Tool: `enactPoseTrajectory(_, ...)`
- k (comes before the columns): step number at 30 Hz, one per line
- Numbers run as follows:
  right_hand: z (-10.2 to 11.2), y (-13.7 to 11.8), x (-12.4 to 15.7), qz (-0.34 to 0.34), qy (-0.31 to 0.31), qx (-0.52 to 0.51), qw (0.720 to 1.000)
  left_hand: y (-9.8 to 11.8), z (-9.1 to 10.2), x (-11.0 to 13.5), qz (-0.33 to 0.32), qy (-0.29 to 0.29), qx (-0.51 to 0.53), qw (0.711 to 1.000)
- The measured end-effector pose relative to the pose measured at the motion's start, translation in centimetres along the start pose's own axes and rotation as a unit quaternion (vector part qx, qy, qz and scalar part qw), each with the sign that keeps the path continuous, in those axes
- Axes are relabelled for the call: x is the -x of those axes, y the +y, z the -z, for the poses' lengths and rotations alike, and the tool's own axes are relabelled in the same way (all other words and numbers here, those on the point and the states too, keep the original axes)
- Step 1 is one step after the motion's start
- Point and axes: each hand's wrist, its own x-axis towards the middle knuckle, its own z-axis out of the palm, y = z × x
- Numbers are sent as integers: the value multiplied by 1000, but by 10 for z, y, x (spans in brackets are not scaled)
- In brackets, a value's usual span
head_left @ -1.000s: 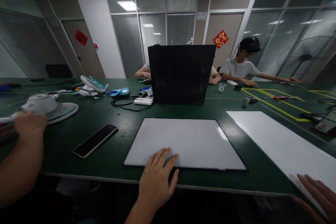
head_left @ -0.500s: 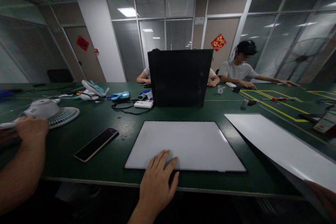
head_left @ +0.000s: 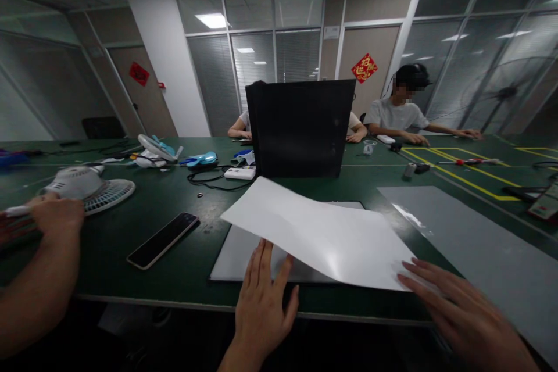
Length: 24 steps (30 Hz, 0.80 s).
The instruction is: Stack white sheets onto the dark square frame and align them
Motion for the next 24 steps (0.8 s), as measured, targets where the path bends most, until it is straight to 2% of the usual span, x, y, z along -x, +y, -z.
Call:
enactPoseTrajectory(4,-26,-6,-18,23,7,9,1000,0,-3,4,35,1,7,999)
enactPoseTrajectory(6,-31,-5,-20,22,11,20,999,1,-5,7,47,23,1,999)
enactPoseTrajectory(11,-29,-6,-25,0,20,39,999,3,-11,14,50,81,2,995)
enactPoseTrajectory(15,-32,-6,-26,15,19,36,999,5,-12,11,35,116,16,992)
enactPoseTrajectory(17,-39,-4,-24,23,13,38,999,4,-10,7,21,96,24,995)
enactPoseTrajectory(20,-46,-4,-22,18,-4,36,999,1,-5,1,-1,27,38,999)
enactPoseTrajectory(24,-39,-16,-27,8,-24,25,999,-3,0,-4,-14,-53,61,997)
